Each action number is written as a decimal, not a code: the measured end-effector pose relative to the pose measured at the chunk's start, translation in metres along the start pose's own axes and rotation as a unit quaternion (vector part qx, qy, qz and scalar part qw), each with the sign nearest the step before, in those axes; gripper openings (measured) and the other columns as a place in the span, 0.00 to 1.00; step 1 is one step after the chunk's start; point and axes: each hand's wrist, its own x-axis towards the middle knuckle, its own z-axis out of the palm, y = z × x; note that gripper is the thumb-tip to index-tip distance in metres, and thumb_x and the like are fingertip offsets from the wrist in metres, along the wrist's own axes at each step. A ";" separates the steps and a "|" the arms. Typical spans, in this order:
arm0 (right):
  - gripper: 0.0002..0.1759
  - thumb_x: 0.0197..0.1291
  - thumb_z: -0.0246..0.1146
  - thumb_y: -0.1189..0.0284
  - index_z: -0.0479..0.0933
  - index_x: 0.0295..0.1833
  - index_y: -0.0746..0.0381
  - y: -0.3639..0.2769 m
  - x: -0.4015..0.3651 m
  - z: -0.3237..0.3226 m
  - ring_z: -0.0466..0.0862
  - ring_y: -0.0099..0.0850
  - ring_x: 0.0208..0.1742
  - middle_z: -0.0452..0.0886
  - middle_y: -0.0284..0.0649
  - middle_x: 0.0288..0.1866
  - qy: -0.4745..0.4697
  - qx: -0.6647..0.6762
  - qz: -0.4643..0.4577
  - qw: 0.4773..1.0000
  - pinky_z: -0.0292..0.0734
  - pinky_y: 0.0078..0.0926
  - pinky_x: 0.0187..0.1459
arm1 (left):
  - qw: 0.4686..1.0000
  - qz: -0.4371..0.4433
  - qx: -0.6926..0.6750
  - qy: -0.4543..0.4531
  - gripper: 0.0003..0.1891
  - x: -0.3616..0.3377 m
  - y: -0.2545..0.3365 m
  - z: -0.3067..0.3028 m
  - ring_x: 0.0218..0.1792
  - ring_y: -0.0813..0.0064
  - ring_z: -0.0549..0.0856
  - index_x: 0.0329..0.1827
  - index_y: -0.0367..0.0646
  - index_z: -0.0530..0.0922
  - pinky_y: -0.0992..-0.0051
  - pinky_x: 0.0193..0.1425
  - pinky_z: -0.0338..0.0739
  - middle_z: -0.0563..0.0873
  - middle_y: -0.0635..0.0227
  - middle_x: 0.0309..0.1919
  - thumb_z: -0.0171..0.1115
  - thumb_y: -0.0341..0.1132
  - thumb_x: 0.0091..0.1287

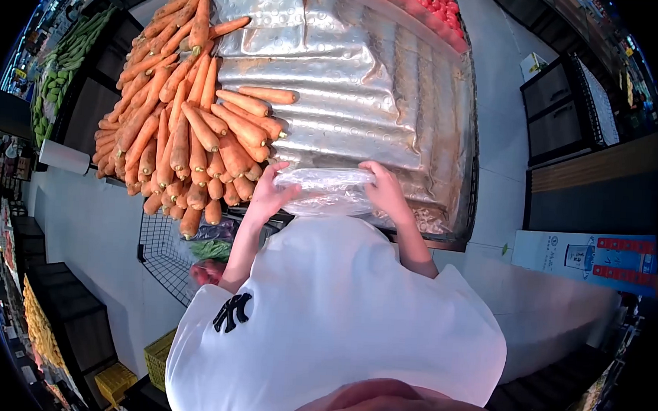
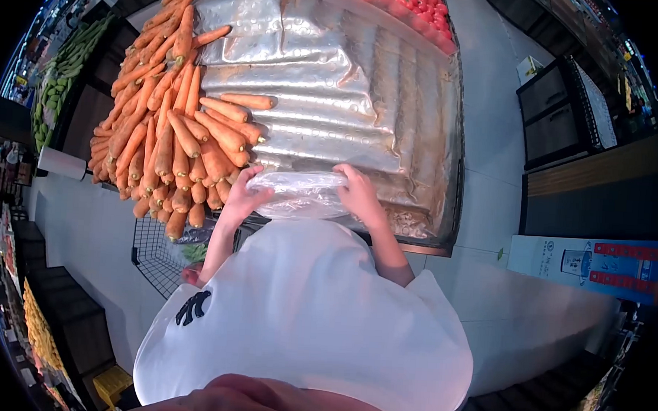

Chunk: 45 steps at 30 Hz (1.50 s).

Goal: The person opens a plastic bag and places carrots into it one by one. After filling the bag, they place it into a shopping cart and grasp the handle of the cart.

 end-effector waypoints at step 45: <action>0.07 0.64 0.64 0.68 0.82 0.43 0.58 -0.048 0.030 0.056 0.85 0.49 0.44 0.85 0.46 0.40 -0.089 -0.041 -0.068 0.993 0.79 0.45 0.46 | 0.874 0.230 0.423 -0.062 0.10 0.059 -0.034 0.004 0.41 0.58 0.87 0.47 0.47 0.85 0.57 0.65 0.75 0.87 0.61 0.30 0.67 0.36 0.64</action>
